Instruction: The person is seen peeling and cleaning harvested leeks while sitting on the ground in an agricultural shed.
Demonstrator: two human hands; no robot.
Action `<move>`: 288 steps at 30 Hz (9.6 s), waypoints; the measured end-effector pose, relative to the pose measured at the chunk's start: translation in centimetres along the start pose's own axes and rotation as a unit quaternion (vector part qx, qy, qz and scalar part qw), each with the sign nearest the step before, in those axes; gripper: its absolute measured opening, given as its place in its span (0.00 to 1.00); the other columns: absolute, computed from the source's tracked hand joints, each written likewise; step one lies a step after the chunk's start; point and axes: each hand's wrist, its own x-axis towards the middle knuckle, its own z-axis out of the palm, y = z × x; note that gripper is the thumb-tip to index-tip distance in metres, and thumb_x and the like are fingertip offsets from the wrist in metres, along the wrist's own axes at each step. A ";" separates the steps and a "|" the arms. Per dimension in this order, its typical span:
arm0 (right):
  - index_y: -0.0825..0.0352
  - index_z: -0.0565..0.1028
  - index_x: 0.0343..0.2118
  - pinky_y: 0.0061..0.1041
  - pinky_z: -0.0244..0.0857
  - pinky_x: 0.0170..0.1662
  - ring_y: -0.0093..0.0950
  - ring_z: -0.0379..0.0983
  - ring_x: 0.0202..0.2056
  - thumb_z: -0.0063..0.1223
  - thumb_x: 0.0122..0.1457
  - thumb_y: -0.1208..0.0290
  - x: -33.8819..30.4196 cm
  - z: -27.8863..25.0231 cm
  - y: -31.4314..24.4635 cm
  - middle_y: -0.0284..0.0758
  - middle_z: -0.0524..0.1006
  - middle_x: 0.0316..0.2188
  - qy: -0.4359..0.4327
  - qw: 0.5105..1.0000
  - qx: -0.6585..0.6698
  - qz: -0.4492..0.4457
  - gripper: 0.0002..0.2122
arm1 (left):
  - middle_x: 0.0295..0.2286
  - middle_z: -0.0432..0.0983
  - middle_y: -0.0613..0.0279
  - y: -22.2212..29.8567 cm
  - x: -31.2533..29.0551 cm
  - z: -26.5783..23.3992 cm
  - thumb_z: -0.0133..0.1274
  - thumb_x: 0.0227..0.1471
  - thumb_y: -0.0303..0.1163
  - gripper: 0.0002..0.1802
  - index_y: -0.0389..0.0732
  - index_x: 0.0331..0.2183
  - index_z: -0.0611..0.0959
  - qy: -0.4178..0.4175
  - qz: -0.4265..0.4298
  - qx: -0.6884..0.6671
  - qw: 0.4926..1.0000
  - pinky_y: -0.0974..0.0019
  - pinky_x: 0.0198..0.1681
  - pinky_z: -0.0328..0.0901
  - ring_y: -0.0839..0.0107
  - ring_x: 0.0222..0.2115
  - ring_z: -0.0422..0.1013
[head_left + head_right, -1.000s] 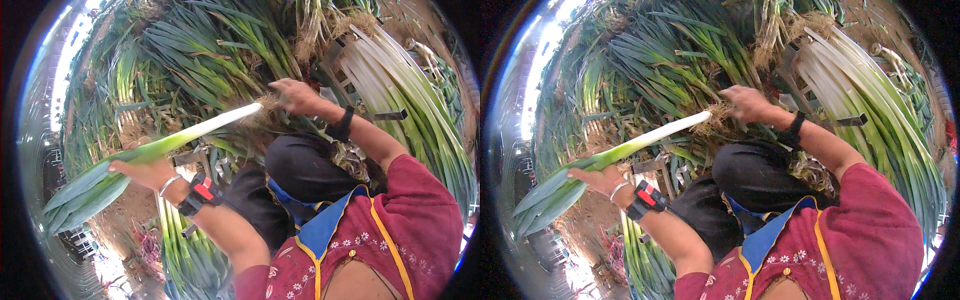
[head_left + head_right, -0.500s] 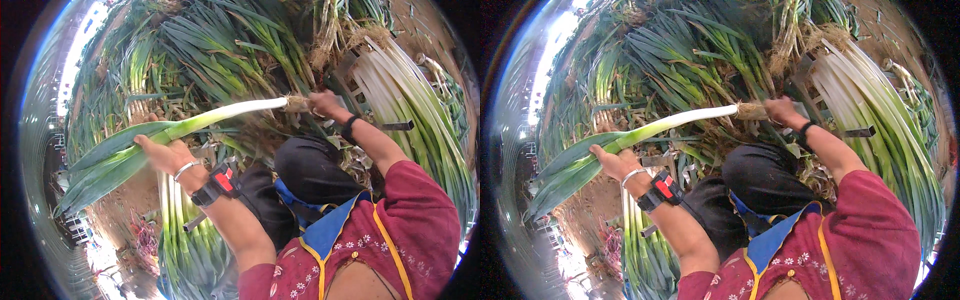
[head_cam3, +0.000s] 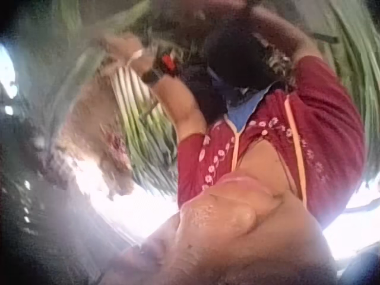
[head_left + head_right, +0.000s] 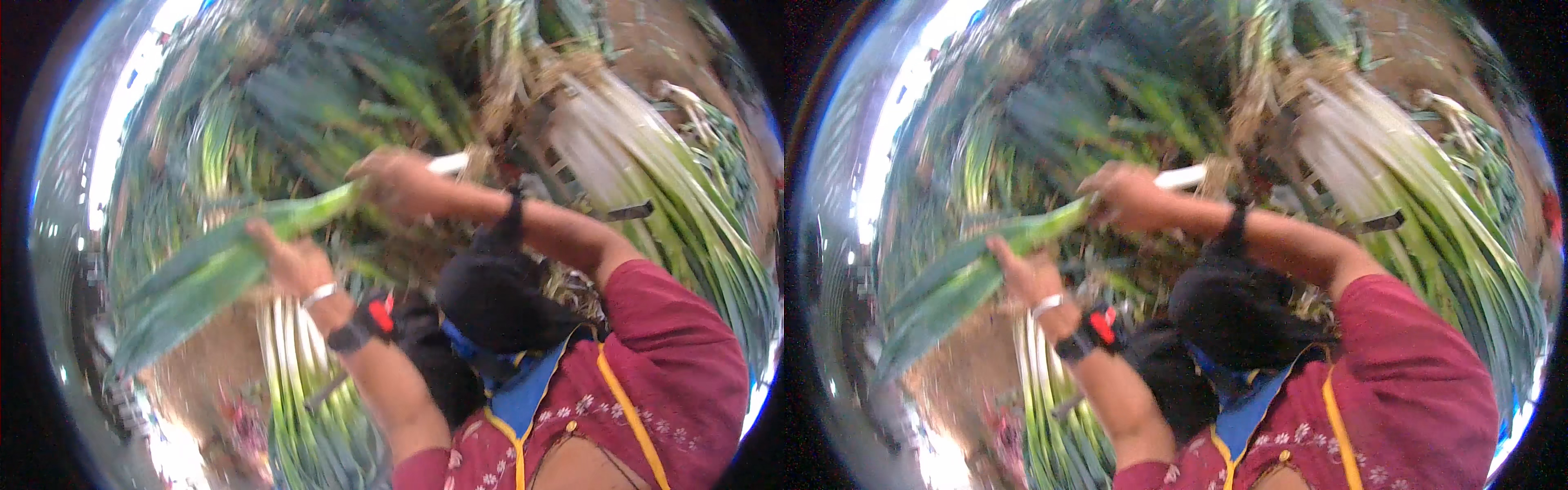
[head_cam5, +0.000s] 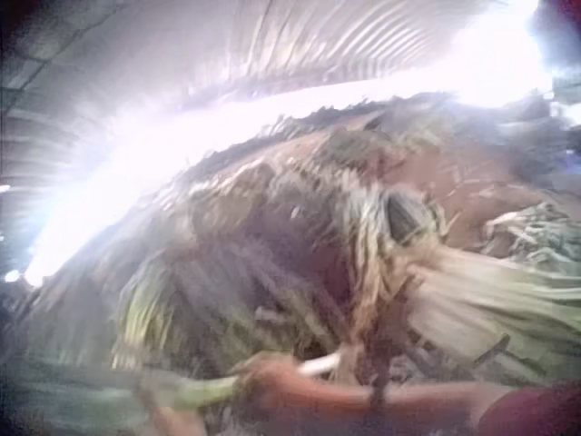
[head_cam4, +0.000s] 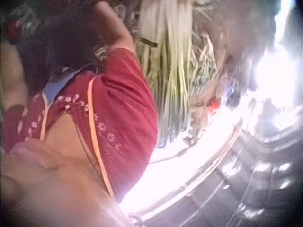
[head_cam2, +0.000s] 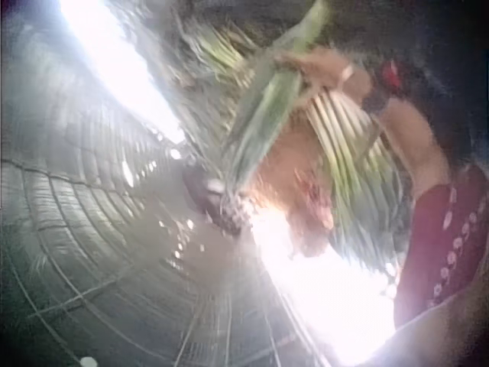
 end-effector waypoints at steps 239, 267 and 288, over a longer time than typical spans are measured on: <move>0.63 0.74 0.31 0.33 0.59 0.40 0.32 0.70 0.37 0.54 0.46 0.66 -4.8 0.5 2.3 0.33 0.73 0.32 0.088 0.947 -0.309 -0.016 0.09 | 0.47 0.58 0.45 -5.4 3.2 -6.1 0.59 0.40 0.27 0.49 0.36 0.51 0.40 0.259 -0.525 -0.474 0.658 0.56 0.45 0.69 0.55 0.44 0.66; 0.60 0.74 0.25 0.34 0.63 0.39 0.32 0.70 0.37 0.60 0.44 0.68 -2.9 0.9 1.6 0.30 0.72 0.29 0.029 0.987 -0.088 -0.131 0.06 | 0.39 0.65 0.43 -7.1 3.5 -5.7 0.58 0.41 0.19 0.46 0.39 0.49 0.41 0.264 -0.512 -0.489 0.655 0.56 0.32 0.74 0.59 0.28 0.72; 0.62 0.63 0.55 0.42 0.50 0.55 0.42 0.58 0.54 0.60 0.44 0.60 -1.4 1.7 -4.7 0.43 0.66 0.50 0.077 0.990 -0.114 -0.014 0.33 | 0.33 0.67 0.50 -3.9 3.2 -5.5 0.55 0.43 0.16 0.30 0.34 0.42 0.53 0.240 -0.419 -0.607 0.631 0.64 0.29 0.72 0.63 0.29 0.71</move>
